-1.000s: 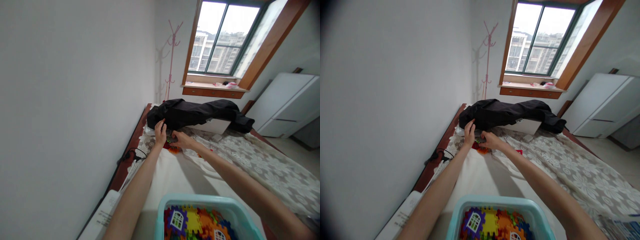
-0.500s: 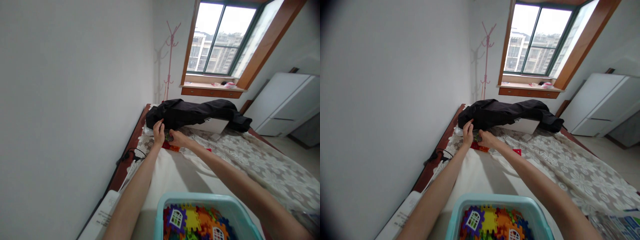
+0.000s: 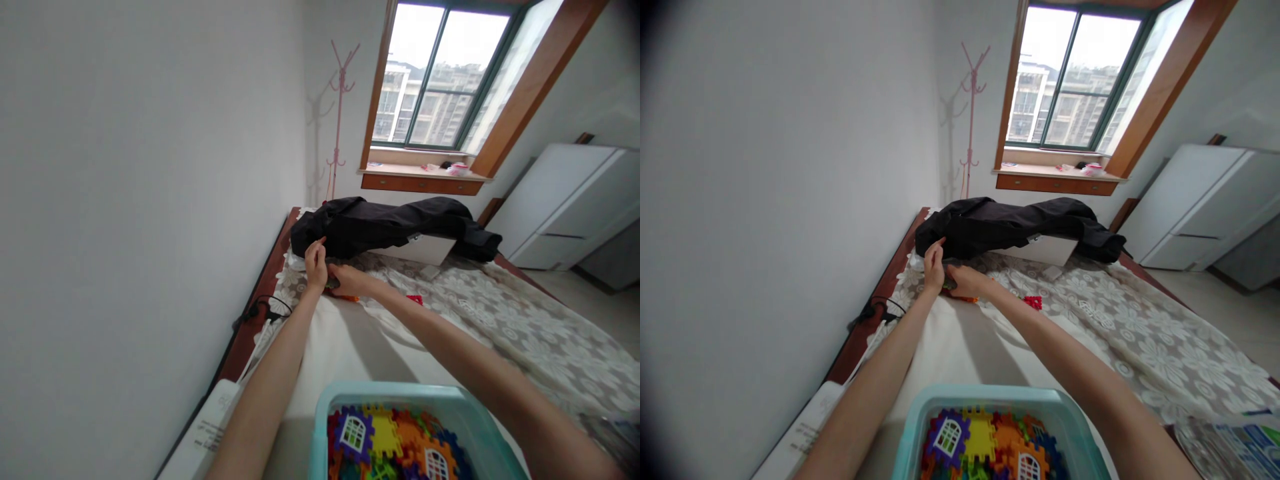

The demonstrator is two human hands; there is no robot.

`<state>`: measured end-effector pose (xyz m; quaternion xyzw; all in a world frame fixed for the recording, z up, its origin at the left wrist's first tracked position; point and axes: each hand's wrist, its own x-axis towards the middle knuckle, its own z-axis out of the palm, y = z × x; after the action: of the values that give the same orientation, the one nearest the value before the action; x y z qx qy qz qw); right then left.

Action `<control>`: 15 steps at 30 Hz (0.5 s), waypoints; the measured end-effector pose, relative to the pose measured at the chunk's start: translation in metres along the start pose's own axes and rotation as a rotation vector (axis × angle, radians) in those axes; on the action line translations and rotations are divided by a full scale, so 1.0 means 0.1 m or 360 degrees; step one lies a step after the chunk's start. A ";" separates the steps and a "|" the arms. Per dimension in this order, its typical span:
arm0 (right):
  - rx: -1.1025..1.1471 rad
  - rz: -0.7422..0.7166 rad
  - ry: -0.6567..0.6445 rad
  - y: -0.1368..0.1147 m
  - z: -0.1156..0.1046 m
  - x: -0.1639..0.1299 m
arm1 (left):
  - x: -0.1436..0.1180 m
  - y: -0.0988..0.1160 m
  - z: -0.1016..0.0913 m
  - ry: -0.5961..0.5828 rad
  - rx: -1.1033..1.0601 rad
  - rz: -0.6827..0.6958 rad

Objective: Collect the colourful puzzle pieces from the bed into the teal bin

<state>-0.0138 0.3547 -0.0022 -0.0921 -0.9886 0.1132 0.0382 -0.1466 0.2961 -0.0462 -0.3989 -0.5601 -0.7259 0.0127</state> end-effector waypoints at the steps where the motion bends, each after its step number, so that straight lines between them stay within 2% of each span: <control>1: 0.0001 0.0028 0.0032 0.02 -0.04 -0.02 | 0.00 0.00 0.00 0.0001 -0.0001 -0.0002; 5: 0.0003 0.0090 0.0090 0.12 -0.23 -0.16 | -0.01 -0.02 0.01 -0.0003 -0.0001 -0.0010; 8: -0.0013 0.0112 0.0048 0.16 -0.27 -0.30 | 0.00 -0.02 0.01 -0.0006 -0.0004 -0.0014; 15: -0.0120 0.0235 -0.0037 0.06 0.01 -0.43 | 0.00 -0.03 0.02 -0.0015 -0.0014 0.0003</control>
<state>0.0293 0.3519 -0.0074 -0.1648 -0.9830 0.0795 0.0147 -0.1474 0.2989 -0.0484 -0.4030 -0.5566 -0.7264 0.0089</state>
